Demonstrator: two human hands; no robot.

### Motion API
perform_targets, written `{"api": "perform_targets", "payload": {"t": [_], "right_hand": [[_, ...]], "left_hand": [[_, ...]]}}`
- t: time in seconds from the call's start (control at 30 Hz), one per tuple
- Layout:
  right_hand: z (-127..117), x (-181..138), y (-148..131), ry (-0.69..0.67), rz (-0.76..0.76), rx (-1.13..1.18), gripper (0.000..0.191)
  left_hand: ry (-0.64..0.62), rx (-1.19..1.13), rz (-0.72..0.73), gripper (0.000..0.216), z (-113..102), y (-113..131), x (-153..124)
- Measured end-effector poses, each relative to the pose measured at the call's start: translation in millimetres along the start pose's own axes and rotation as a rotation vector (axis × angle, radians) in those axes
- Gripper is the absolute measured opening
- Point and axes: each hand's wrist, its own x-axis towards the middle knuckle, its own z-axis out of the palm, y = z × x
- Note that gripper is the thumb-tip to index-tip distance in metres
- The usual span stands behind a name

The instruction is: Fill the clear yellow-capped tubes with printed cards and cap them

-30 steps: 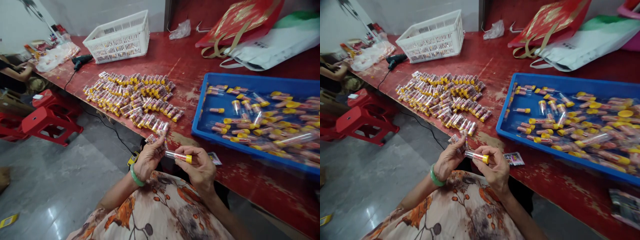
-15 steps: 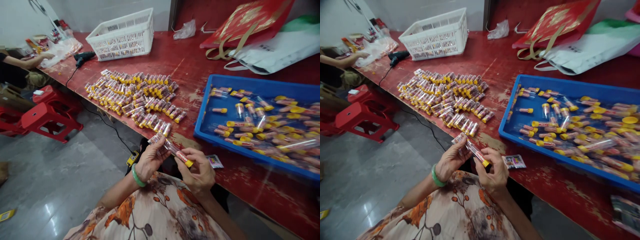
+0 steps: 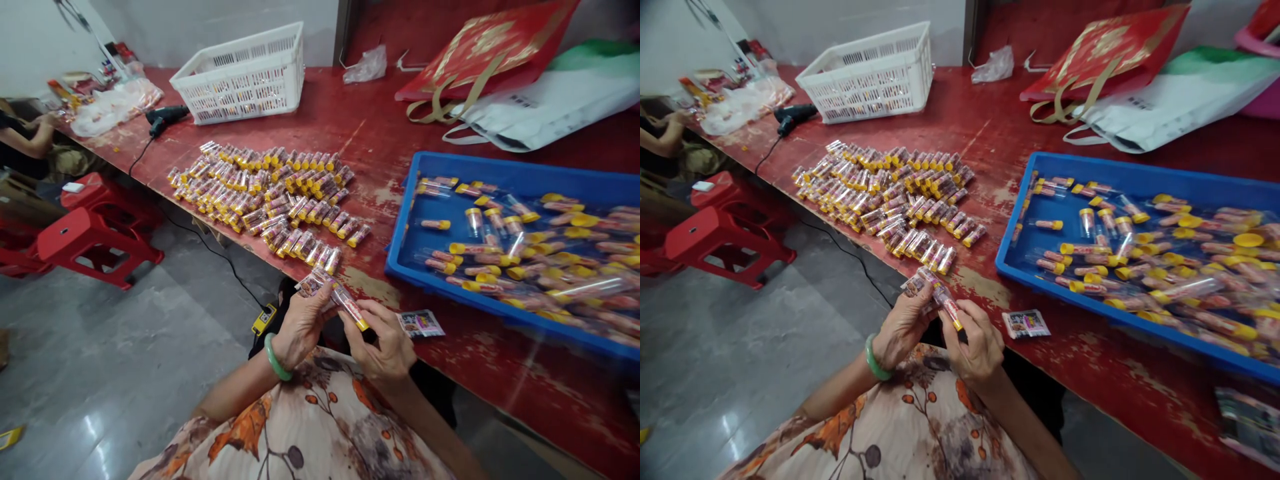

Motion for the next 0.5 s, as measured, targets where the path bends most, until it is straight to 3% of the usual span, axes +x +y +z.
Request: {"api": "perform_targets", "payload": {"t": [0.1,0.17,0.23,0.5], "right_hand": [[-2,9,3,-0.139,-0.008,0.166,0.042],[-6,16,6,-0.286,0.035,0.295,0.038],[-9,20,10,-0.351,0.097,0.358,0.036],[-12,21,5,-0.235,0.374,0.474,0.034]], "left_hand": [[-0.024,0.023,0.025,0.031,-1,3,-2],[-0.026,0.033,0.030,0.030,-3,6,-3],[-0.035,0.055,0.005,0.032,-3,9,-4],[-0.185,0.131,-0.063,0.033,3,6,-15]]}}
